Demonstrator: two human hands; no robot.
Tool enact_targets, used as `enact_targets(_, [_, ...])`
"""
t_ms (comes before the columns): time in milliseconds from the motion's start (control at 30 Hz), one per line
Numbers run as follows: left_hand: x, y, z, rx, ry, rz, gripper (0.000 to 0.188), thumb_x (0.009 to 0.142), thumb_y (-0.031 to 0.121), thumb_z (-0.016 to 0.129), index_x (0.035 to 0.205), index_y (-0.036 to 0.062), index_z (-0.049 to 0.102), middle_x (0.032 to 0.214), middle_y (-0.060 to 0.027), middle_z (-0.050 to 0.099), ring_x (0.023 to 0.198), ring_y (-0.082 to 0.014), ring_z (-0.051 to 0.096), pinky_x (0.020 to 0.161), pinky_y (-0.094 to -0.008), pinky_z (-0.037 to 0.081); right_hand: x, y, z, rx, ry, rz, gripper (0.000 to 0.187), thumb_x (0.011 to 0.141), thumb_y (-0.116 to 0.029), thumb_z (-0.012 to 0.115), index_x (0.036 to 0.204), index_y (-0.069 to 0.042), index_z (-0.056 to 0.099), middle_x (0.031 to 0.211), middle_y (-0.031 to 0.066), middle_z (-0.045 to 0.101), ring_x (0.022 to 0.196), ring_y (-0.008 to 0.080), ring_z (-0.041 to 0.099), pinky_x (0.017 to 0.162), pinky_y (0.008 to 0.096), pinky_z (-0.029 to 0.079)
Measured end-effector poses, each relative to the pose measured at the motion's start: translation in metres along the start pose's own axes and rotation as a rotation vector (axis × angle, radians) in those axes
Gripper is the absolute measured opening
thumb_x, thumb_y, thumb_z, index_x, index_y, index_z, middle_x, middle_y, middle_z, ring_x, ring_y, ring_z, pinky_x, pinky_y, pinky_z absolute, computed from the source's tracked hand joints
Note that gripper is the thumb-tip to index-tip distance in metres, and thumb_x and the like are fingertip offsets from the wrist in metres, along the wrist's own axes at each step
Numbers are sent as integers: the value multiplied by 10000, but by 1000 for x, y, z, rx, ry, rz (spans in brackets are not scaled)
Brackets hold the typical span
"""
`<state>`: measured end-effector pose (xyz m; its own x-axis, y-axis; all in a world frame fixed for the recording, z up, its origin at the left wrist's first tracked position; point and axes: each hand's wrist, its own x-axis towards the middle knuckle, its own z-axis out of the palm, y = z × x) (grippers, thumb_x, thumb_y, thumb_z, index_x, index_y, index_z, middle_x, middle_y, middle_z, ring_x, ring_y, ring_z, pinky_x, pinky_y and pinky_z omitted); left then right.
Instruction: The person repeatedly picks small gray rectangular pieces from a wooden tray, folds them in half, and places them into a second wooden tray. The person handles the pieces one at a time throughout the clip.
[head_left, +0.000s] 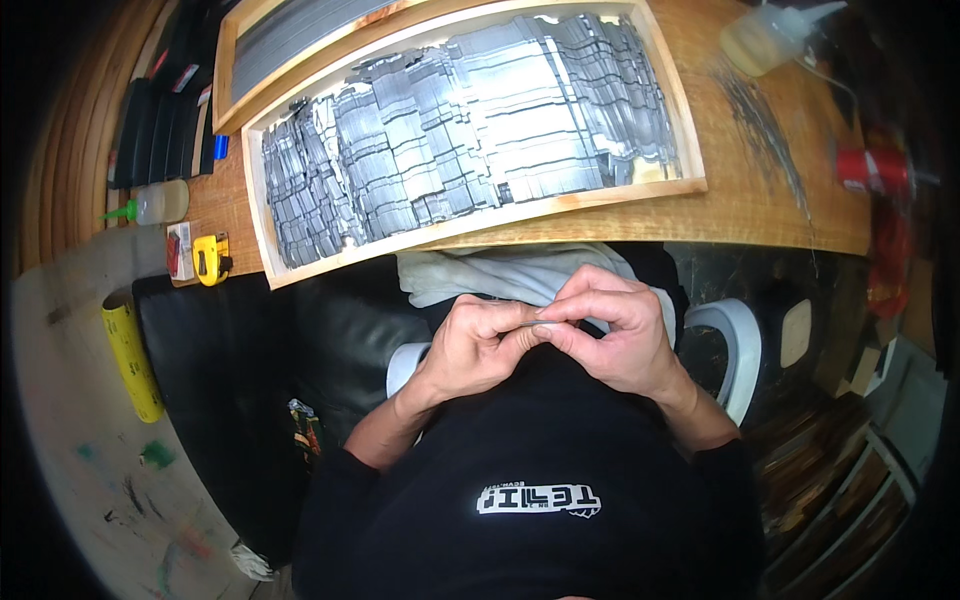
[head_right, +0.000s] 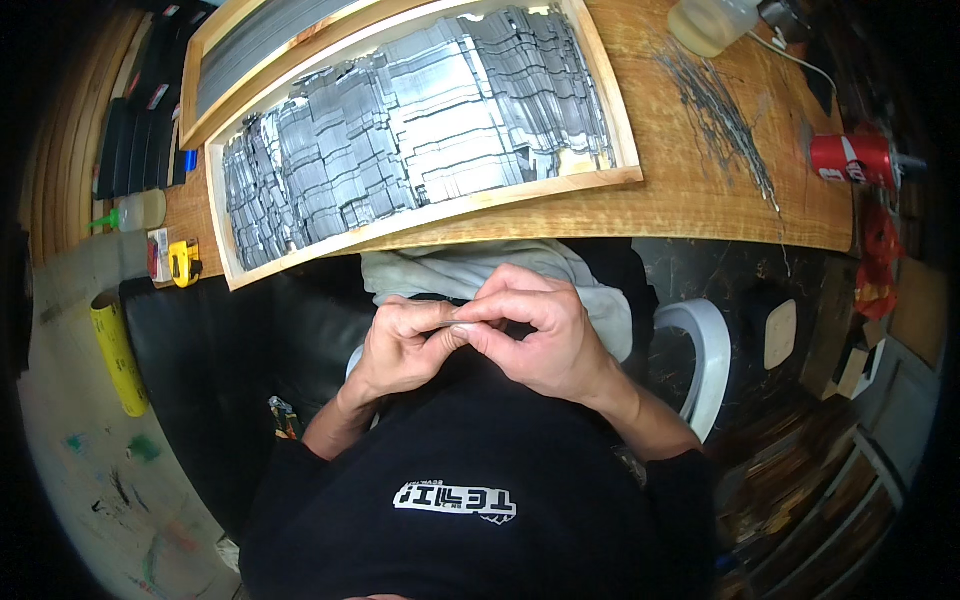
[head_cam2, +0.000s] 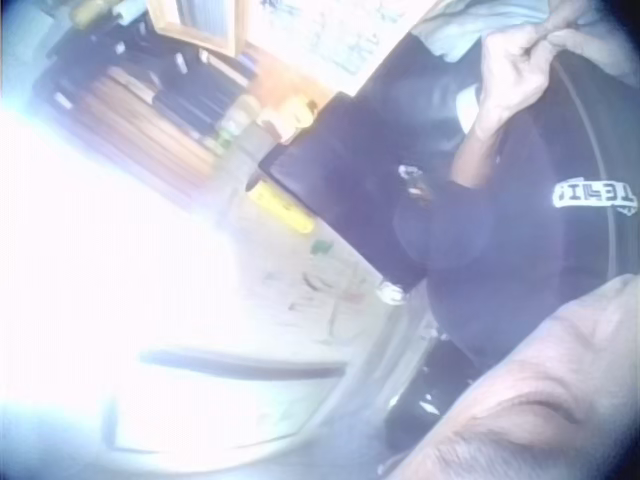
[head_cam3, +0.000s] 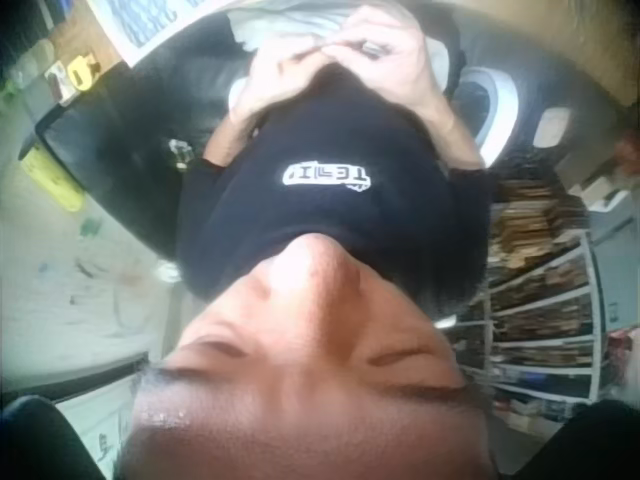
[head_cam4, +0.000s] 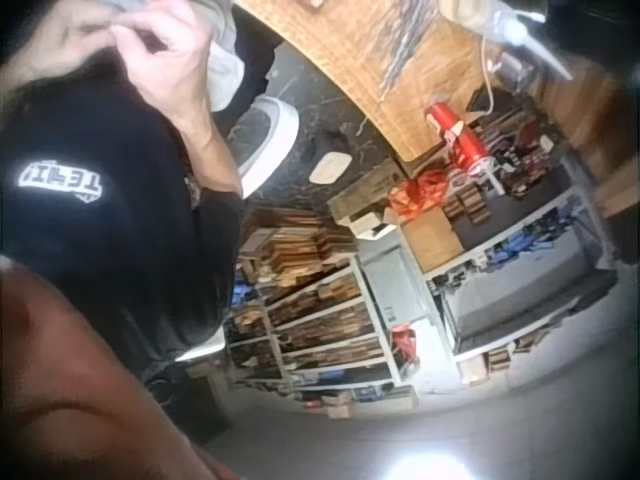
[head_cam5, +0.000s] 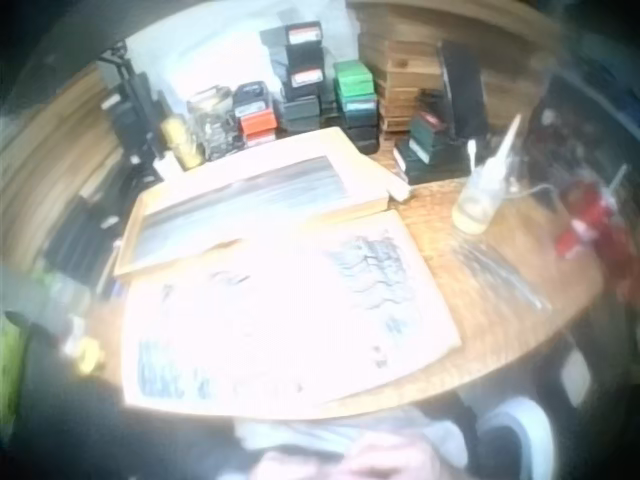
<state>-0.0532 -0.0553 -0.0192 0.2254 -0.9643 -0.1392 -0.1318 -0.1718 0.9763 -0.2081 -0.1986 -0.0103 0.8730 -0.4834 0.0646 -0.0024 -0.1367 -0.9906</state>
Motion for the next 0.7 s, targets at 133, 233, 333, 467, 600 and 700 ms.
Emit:
enact_targets(133, [-2,-11,2,-31,-13,7,121,942,105,772,1024,16,786,672,-154,675,516,-208,620,512,-303,458,-2,0,4,-28,1,8,168,815,28,832,976,2,789,854,70,682,694,140,645,607,262,501])
enact_targets(233, [-2,-14,4,-59,-14,16,112,939,95,765,1020,20,784,644,-145,646,501,-198,589,504,-304,444,-4,-1,4,-26,1,41,164,816,31,836,970,0,790,846,59,665,685,117,631,580,254,488])
enact_targets(333, [-2,-17,8,-86,11,28,91,936,79,755,1003,22,778,622,-140,617,490,-190,556,497,-308,431,-5,3,7,-6,23,21,160,814,30,845,961,-4,790,841,56,660,689,102,627,562,249,479])
enact_targets(467, [-2,-16,7,-45,0,0,43,930,55,742,939,18,759,598,-131,583,483,-164,497,489,-312,412,-7,4,14,-90,82,-18,161,807,5,868,946,-8,787,829,57,650,683,116,621,558,253,477])
enact_targets(600, [-2,-17,11,-59,42,-34,62,921,38,735,869,7,723,581,-123,554,498,-116,452,484,-306,396,-8,13,21,-126,135,-66,170,798,-19,884,935,-8,785,807,52,631,685,136,603,569,270,471])
enact_targets(700, [0,-16,15,-90,63,-43,90,923,42,740,848,2,710,575,-119,544,507,-92,443,481,-302,388,-9,16,22,-141,155,-89,159,808,-22,874,940,-10,787,798,49,619,690,153,582,585,290,462])
